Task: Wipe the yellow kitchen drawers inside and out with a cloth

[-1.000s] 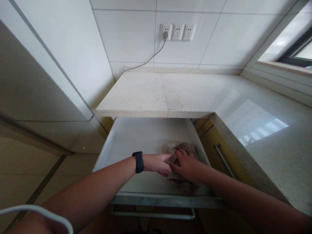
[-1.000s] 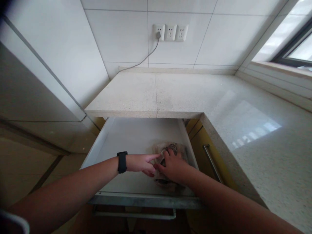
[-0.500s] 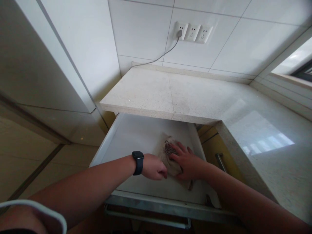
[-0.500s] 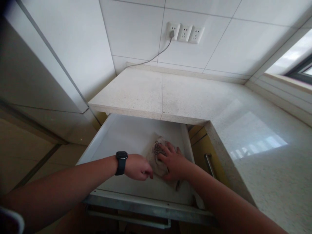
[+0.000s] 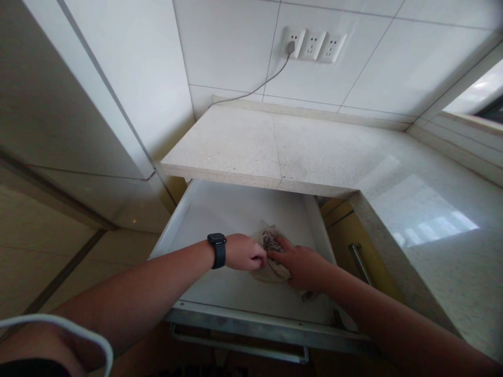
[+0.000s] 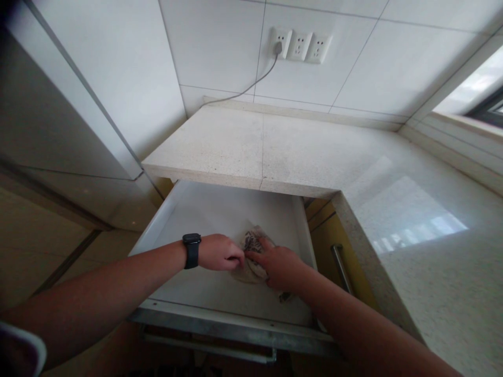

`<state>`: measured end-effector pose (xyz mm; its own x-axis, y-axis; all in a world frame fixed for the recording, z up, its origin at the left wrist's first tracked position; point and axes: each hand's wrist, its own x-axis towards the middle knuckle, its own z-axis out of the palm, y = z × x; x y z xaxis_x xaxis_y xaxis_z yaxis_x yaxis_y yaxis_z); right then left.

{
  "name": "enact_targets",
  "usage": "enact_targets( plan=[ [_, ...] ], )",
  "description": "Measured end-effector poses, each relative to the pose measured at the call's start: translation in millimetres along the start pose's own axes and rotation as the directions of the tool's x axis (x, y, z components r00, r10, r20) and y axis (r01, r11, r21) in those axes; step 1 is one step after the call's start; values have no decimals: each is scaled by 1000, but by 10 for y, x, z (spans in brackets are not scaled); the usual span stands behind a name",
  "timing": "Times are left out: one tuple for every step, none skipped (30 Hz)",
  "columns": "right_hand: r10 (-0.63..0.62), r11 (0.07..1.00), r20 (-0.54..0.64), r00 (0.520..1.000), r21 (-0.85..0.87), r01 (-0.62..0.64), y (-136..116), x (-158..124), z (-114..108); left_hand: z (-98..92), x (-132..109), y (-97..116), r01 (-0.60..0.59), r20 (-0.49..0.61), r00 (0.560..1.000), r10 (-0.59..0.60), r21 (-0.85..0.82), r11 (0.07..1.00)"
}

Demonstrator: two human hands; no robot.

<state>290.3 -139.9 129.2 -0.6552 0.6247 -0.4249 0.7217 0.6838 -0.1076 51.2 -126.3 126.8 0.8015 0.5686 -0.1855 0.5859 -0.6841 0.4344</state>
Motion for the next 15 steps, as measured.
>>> enact_targets(
  plan=[
    [-29, 999, 10, 1000, -13, 29, -11, -18, -31, -13, -3, -2, 7, -17, 1000, -7, 1, 1000],
    [-54, 998, 17, 998, -23, 54, -17, -35, -61, -24, -5, -7, 12, -31, 999, -12, 1, 1000],
    [-69, 997, 22, 997, -32, 70, -13, -49, -88, -33, -7, -13, 16, -40, 999, -15, 2, 1000],
    [-70, 997, 23, 997, -43, 71, 3, -60, -113, -38, -9, -21, 18, -43, 999, -18, 3, 1000],
    [-51, 997, 23, 998, -58, 53, 32, -67, -135, -40, -10, -29, 20, -41, 999, -20, 4, 1000],
    [-17, 997, 21, 1000, -76, 18, 74, -70, -154, -38, -10, -37, 20, -35, 999, -20, 1, 1000],
    [32, 995, 18, 999, -94, -30, 125, -70, -171, -33, -10, -44, 19, -29, 999, -19, -3, 1000],
    [88, 990, 14, 996, -111, -86, 181, -67, -184, -26, -9, -50, 15, -23, 1000, -15, -8, 1000],
    [143, 982, 10, 990, -124, -140, 235, -63, -193, -18, -8, -54, 11, -17, 1000, -11, -13, 1000],
    [186, 974, 5, 983, -131, -183, 280, -58, -198, -9, -7, -57, 8, -10, 1000, -8, -18, 1000],
    [207, 970, 2, 978, -133, -205, 309, -56, -198, -1, -5, -59, 4, -2, 1000, -4, -20, 1000],
    [205, 970, 1, 979, -133, -203, 317, -55, -193, 6, -4, -61, 2, 7, 1000, -2, -21, 1000],
    [177, 976, 3, 984, -132, -176, 300, -56, -183, 11, -2, -62, 1, 14, 1000, -1, -21, 1000],
    [128, 984, 5, 992, -128, -126, 258, -60, -169, 13, 0, -63, 1, 17, 1000, 0, -20, 1000],
    [66, 990, 10, 998, -123, -65, 195, -66, -151, 13, 2, -64, 1, 14, 1000, -1, -19, 1000]
  ],
)
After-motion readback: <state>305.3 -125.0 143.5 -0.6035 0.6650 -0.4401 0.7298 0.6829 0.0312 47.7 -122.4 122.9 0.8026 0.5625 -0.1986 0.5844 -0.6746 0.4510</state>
